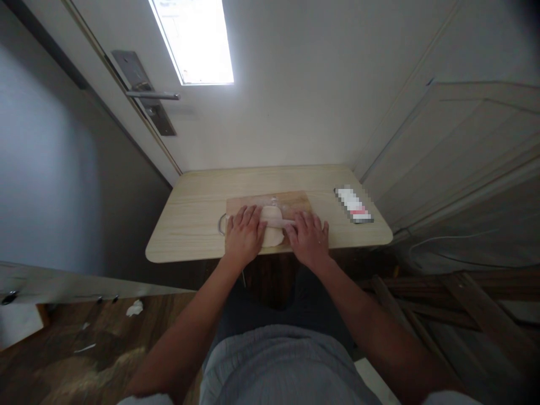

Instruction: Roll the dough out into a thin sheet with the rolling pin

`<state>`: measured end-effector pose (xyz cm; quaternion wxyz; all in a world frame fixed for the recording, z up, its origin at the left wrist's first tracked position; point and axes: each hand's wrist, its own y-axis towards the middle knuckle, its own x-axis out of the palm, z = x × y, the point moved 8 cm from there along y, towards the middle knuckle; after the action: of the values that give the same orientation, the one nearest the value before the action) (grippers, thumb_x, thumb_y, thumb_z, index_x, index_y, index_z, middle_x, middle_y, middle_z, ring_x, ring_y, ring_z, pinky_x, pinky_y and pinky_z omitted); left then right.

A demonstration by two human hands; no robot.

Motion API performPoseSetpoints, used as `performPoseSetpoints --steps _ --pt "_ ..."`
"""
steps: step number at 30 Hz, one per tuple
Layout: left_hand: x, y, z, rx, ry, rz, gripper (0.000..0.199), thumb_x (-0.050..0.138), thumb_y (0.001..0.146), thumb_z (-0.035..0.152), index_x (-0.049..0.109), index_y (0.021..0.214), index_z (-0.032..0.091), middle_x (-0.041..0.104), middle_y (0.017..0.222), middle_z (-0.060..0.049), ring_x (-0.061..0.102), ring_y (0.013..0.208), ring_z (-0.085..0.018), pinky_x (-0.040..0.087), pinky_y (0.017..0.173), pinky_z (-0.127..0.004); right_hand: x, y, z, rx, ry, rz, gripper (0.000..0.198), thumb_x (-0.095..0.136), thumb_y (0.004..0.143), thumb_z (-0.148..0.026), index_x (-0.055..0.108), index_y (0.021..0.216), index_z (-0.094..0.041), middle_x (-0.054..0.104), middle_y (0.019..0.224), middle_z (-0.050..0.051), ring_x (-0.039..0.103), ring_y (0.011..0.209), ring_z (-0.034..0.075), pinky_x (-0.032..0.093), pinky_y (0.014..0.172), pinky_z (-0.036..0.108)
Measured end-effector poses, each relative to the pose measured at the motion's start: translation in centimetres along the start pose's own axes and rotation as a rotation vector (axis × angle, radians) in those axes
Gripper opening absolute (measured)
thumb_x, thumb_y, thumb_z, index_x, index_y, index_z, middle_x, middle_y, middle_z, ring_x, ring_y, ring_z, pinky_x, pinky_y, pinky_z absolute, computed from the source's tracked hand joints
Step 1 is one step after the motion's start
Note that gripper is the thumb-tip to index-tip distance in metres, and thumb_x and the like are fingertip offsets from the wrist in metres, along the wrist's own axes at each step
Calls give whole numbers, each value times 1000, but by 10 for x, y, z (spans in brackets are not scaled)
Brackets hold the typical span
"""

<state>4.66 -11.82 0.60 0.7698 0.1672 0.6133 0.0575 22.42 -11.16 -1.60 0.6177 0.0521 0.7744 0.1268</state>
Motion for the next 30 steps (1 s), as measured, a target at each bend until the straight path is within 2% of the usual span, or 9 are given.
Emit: performPoseSetpoints --steps 5,12,22,30 --pt "-3 -17 2 -21 -4 5 53 32 106 45 47 151 22 47 158 -6 35 149 -30 29 121 -56 -5 -12 -2 -36 1 60 55 34 105 -50 52 145 -18 51 152 14 36 144 35 21 117 63" --pt "1 -36 2 -24 6 16 56 32 106 46 37 157 22 43 160 -8 33 151 -29 27 121 -56 -10 -17 -4 -66 0 100 54 34 105 -51 51 146 -20 51 153 12 32 146 34 18 118 64" --pt "2 -26 1 -90 -2 24 58 35 104 51 40 155 22 46 158 -9 35 150 -29 19 124 -59 2 24 -6 -94 5 104 54 36 103 -51 55 143 -19 51 152 15 34 144 36 17 116 67" --pt "3 -11 -4 -126 -25 16 62 30 104 55 44 152 18 49 155 -14 37 149 -30 20 123 -61 8 52 -12 -91 -23 10 55 29 104 -50 56 141 -20 49 153 13 32 145 36 17 116 68"
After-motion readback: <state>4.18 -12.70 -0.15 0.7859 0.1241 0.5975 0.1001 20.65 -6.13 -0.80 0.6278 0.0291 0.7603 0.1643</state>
